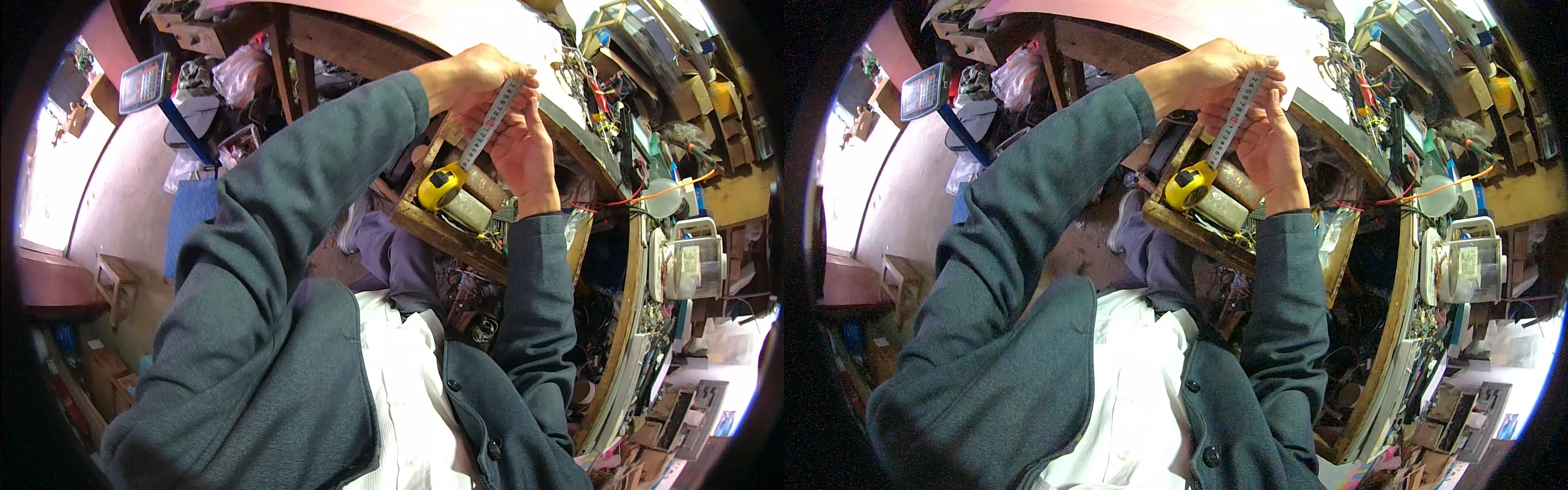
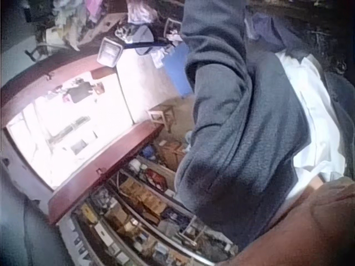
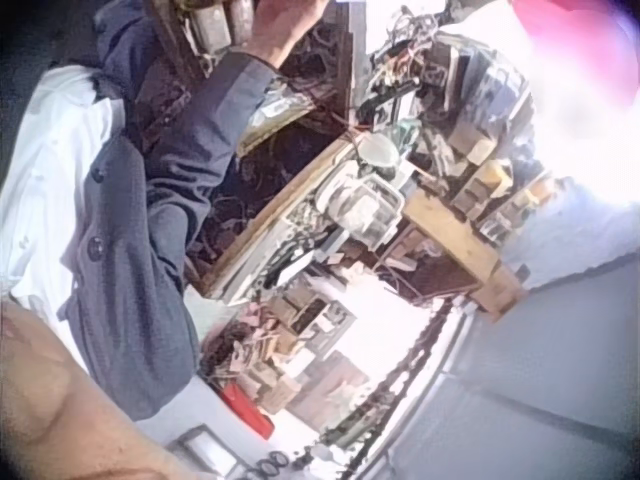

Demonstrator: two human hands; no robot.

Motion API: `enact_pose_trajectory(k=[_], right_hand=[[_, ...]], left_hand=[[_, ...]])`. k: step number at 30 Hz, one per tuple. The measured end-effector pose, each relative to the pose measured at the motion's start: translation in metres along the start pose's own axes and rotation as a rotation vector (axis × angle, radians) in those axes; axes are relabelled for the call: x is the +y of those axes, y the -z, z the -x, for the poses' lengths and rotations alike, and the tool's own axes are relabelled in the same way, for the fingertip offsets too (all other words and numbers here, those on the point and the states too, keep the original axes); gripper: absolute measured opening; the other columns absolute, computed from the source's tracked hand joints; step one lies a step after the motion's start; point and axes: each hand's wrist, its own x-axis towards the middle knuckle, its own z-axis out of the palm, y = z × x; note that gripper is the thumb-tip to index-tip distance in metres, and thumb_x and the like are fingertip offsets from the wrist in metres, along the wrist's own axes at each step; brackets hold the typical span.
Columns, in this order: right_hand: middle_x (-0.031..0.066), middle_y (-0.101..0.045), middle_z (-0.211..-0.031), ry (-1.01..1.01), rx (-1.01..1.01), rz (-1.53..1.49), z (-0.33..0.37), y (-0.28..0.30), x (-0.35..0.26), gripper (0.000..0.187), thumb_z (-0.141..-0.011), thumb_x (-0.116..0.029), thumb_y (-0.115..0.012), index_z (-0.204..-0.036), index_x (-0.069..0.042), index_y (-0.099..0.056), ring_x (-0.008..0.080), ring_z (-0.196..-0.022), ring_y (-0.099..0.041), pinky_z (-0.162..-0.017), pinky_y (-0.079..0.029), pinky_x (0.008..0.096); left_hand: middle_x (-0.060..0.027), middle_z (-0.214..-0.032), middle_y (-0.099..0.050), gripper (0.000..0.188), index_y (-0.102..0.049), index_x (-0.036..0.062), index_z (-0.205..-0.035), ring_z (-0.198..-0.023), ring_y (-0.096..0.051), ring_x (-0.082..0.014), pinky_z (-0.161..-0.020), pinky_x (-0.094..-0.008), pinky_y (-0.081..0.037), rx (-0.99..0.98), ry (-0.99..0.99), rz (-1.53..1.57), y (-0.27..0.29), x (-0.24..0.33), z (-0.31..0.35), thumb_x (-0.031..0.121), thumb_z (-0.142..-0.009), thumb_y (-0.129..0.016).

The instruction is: The person uses a yellow tape measure to measure a wooden drawer and its contents, then retracts the tape and places it on the workbench. They then pick up and inspect several small items from the drawer, including a cylindrical object and a small black component, before placing them back.

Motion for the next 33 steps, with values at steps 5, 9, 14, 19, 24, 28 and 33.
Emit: enact_pose_trajectory(k=[5,9,14,19,24,28,33], right_hand=[[0.0249,-0.067,-0.123,-0.015,0.026,0.014,0.002,-0.003,0.0,0.074,-0.106,-0.057,-0.032,-0.133,0.008,-0.055,0.0366,-0.114,-0.066,-0.103,-0.051,0.0475],[0.0245,-0.067,-0.123,-0.002,0.025,0.016,0.003,-0.001,-0.001,0.073,-0.106,-0.057,-0.032,-0.133,0.006,-0.055,0.0365,-0.114,-0.066,-0.103,-0.051,0.0479],[0.0249,-0.067,-0.12,0.063,0.051,-0.014,0.005,-0.001,-0.011,0.07,-0.107,-0.056,-0.032,-0.133,0.005,-0.055,0.0355,-0.113,-0.067,-0.103,-0.051,0.0483],[0.0264,-0.065,-0.125,0.096,0.034,0.062,0.002,-0.012,-0.036,0.073,-0.107,-0.056,-0.033,-0.134,0.009,-0.052,0.0371,-0.117,-0.064,-0.106,-0.049,0.0506],[0.0263,-0.065,-0.123,0.14,-0.002,0.105,0.003,-0.013,-0.055,0.07,-0.108,-0.054,-0.032,-0.134,0.007,-0.053,0.0362,-0.115,-0.066,-0.105,-0.05,0.0493],[0.0225,-0.067,-0.119,0.177,-0.024,0.121,0.009,-0.018,-0.061,0.057,-0.108,-0.044,-0.041,-0.131,0.005,-0.055,0.0335,-0.111,-0.068,-0.102,-0.053,0.0456],[0.0204,-0.069,-0.117,0.251,-0.055,0.15,0.01,-0.014,-0.058,0.036,-0.101,-0.018,-0.061,-0.128,0.006,-0.058,0.0293,-0.109,-0.07,-0.1,-0.055,0.0409]], left_hand=[[-0.0193,-0.11,-0.07,0.039,-0.063,-0.0093,-0.119,-0.09,-0.072,-0.0236,-0.076,-0.0376,-0.065,0.027,-0.001,-0.009,-0.002,0.0,0.005,0.027,-0.105,-0.056],[-0.0185,-0.107,-0.071,0.039,-0.064,-0.0089,-0.118,-0.09,-0.071,-0.0226,-0.075,-0.0357,-0.065,0.049,-0.032,-0.055,-0.008,0.002,0.003,0.027,-0.105,-0.057],[-0.0177,-0.106,-0.072,0.039,-0.065,-0.0092,-0.118,-0.09,-0.071,-0.0221,-0.076,-0.0335,-0.063,-0.008,-0.112,-0.082,-0.02,0.015,0.003,0.027,-0.104,-0.058],[-0.0186,-0.112,-0.071,0.038,-0.065,-0.0088,-0.119,-0.095,-0.072,-0.0231,-0.085,-0.035,-0.061,-0.071,-0.12,-0.052,-0.024,0.039,0.002,0.025,-0.105,-0.057],[-0.0219,-0.116,-0.069,0.04,-0.061,-0.0098,-0.123,-0.102,-0.07,-0.0269,-0.091,-0.0378,-0.06,-0.074,-0.118,-0.057,-0.043,0.061,0.0,0.025,-0.106,-0.054],[-0.0241,-0.122,-0.067,0.041,-0.057,-0.0107,-0.127,-0.11,-0.068,-0.0301,-0.096,-0.0395,-0.057,-0.105,-0.14,-0.071,-0.049,0.063,-0.003,0.025,-0.107,-0.051],[-0.024,-0.119,-0.068,0.041,-0.058,-0.0109,-0.126,-0.11,-0.069,-0.0295,-0.095,-0.0393,-0.058,-0.113,-0.165,-0.124,-0.055,0.067,0.002,0.025,-0.107,-0.052]])
